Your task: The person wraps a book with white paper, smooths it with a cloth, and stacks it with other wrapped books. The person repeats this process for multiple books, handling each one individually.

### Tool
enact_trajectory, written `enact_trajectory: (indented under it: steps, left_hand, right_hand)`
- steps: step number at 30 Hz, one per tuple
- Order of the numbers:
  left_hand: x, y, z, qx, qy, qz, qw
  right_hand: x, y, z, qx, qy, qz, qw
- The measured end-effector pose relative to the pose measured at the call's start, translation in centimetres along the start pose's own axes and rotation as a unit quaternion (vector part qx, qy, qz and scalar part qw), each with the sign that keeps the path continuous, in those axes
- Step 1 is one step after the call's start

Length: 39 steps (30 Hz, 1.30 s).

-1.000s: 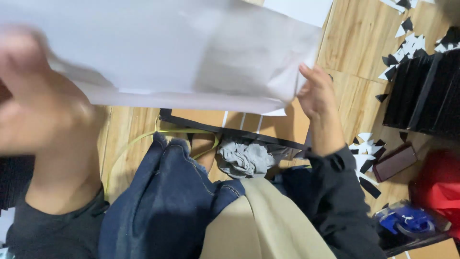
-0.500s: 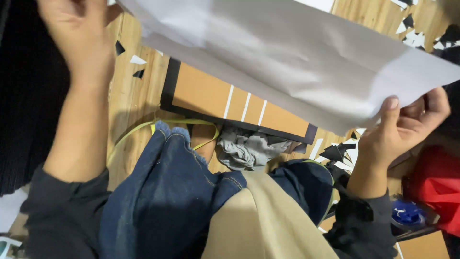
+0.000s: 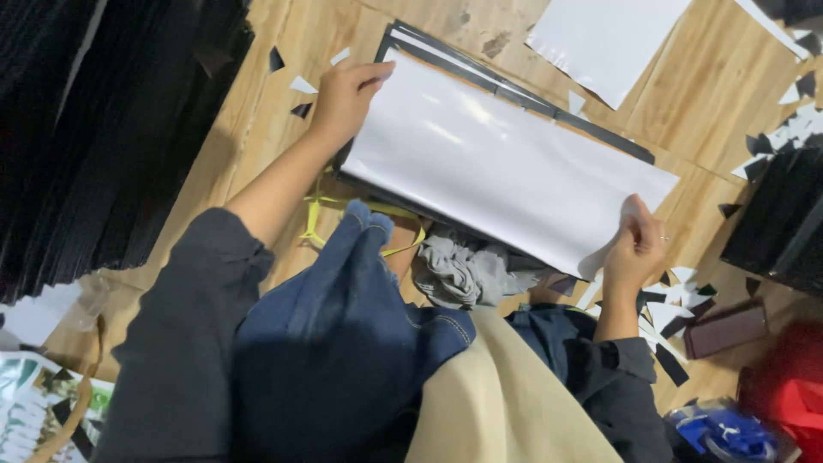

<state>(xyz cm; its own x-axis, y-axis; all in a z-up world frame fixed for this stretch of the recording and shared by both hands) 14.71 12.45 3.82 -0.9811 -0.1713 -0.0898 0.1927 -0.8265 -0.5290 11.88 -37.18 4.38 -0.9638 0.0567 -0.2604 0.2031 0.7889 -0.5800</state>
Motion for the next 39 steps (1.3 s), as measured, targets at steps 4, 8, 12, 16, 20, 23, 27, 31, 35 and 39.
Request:
enact_trajectory:
  steps: [4,8,12,16,20,23,27,31,35,39]
  left_hand:
    - [-0.9,0.8,-0.5,0.019,-0.038,-0.005,0.999]
    - [-0.9,0.9,0.0,0.033,-0.110,-0.011,0.993]
    - [-0.7,1.6,-1.4,-0.003,-0.106,-0.010,0.994]
    - [-0.9,1.9,-2.4,-0.012,-0.106,-0.010,0.994]
    - [-1.6,2.0,-2.6,-0.018,-0.081,-0.005,0.997]
    - [-1.5,2.2,-2.7,-0.029,-0.102,-0.022,0.994]
    - [-1.3,2.4,-3.5,-0.058,-0.111,-0.008,0.992]
    - [-1.1,2.2,-3.0,-0.033,-0.161,-0.012,0.986]
    - [-1.0,2.4,-3.7,-0.067,-0.158,-0.001,0.985]
    - [-0.7,2.5,-4.1,-0.099,-0.135,0.027,0.986]
  right_hand:
    - [-0.9,0.5,-0.1,0.015,-0.002,0.011,1.000]
    - [-1.4,1.2,1.0,-0.024,0.041,0.005,0.999]
    - [-1.4,1.4,1.4,-0.030,0.055,-0.008,0.998]
    - [-1.5,1.6,1.0,-0.030,0.081,-0.001,0.996]
    - [-2.0,1.8,0.6,-0.050,0.079,-0.003,0.996]
    - [-2.2,1.9,0.6,-0.044,0.080,-0.012,0.996]
    - [-2.2,2.1,1.6,-0.074,0.110,-0.001,0.991]
    - [-1.9,2.2,1.8,-0.076,0.103,0.008,0.992]
    - [-1.8,1.8,1.0,-0.079,0.088,0.023,0.993]
    - [-1.4,1.2,0.5,-0.070,0.073,0.073,0.992]
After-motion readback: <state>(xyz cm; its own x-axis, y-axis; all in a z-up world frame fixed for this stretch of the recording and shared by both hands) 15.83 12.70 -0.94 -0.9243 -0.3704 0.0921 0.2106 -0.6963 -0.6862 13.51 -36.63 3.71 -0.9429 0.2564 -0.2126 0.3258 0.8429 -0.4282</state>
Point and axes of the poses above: each hand's wrist, its own x-axis away from the middle knuckle, its own y-axis out of the palm, z = x × y, the point moved 10 cm from there along -x, towards the middle knuckle, and after that the axes turned 1 degree about -y, right-handed, at the moved point
